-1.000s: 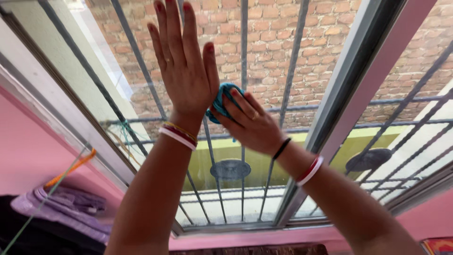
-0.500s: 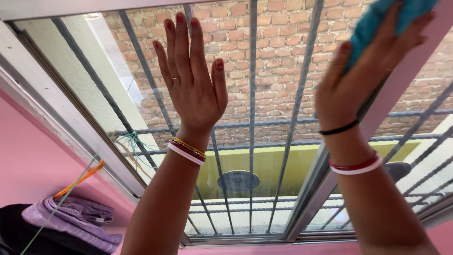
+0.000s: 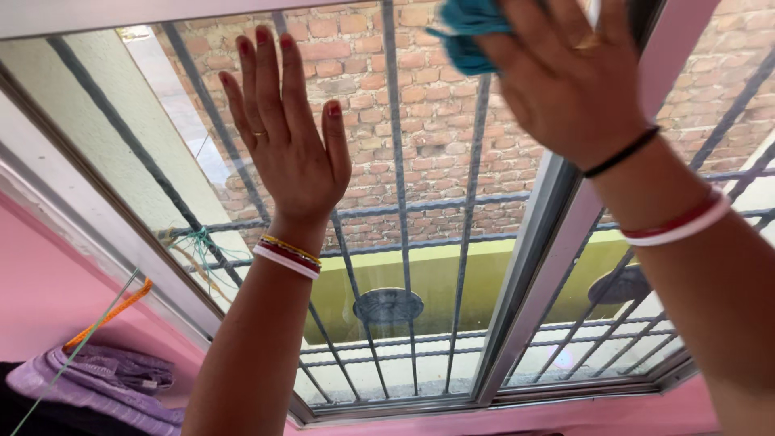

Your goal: The person wipes a window pane and its frame using a blue cloth. They clean the glass surface and then focus on the upper and side edges of the window frame, moving the cloth along the metal bars and corners.

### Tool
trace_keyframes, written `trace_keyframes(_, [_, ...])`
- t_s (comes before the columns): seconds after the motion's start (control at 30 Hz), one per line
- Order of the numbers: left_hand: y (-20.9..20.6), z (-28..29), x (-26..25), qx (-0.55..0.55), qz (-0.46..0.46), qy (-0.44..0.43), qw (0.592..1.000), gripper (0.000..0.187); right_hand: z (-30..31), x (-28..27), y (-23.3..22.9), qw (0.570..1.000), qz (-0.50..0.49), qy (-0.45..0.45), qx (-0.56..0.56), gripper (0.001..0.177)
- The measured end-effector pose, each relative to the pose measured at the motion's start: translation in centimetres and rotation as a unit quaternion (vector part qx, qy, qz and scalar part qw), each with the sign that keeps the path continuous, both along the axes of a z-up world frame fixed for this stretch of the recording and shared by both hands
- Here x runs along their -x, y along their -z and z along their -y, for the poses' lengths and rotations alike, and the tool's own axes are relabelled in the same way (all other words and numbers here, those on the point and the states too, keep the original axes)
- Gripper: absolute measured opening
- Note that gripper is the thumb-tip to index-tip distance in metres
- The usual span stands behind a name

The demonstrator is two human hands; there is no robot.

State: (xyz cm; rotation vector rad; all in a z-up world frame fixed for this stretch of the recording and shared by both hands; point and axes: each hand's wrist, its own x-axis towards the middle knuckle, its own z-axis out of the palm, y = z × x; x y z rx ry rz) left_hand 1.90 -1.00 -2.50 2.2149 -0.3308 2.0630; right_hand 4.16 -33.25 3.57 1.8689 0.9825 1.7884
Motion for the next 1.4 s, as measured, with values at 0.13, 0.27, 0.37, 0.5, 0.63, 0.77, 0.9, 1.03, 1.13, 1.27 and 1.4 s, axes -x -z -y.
trace_keyframes(0.13, [0.0,-0.2,-0.3,-0.011,0.010,-0.003,1.000,0.054,5.5,1.6,1.5,0.972,-0.182,-0.020,-0.146,0.053])
trace_keyframes(0.27, [0.1,-0.1,-0.5,0.005,0.003,0.013,1.000,0.054,5.2,-0.3,3.9,0.967,-0.088,-0.087,-0.225,0.047])
trace_keyframes(0.37, [0.0,0.3,-0.7,0.017,0.004,0.026,1.000,0.054,2.5,-1.4,6.5,0.929,-0.137,-0.157,-0.306,0.048])
trace_keyframes(0.5, [0.1,0.6,-0.4,0.022,-0.005,0.020,1.000,0.055,-1.2,-1.8,9.8,0.931,-0.116,-0.194,-0.286,0.038])
trace_keyframes(0.63, [-0.1,0.6,-0.6,0.018,0.003,0.008,1.000,0.054,-6.0,-1.3,13.5,0.938,-0.179,-0.201,-0.216,0.032])
trace_keyframes(0.77, [0.0,0.4,0.1,0.004,-0.022,-0.002,1.000,0.054,-8.9,-0.3,15.9,0.961,-0.212,-0.175,-0.032,0.024])
trace_keyframes(0.9, [-0.5,-1.4,1.1,-0.050,-0.083,-0.066,0.993,0.058,-5.9,-1.0,15.8,0.959,-0.280,-0.028,0.014,0.040])
trace_keyframes(1.03, [-1.2,-7.0,3.0,-0.155,-0.088,-0.139,0.974,0.052,2.6,-1.1,12.8,0.935,-0.211,0.037,-0.281,0.040])
trace_keyframes(1.13, [0.0,-7.8,3.4,-0.108,-0.087,-0.093,0.986,0.048,2.9,-0.6,13.1,0.907,-0.207,-0.037,-0.365,0.051])
trace_keyframes(1.27, [0.9,-7.7,2.9,-0.075,-0.095,-0.079,0.990,0.048,0.1,0.0,15.9,0.883,-0.194,-0.061,-0.424,0.051])
trace_keyframes(1.4, [1.0,-8.2,2.3,-0.064,-0.081,-0.026,0.994,0.051,-6.3,-0.7,18.7,0.931,-0.155,-0.099,-0.316,0.046])
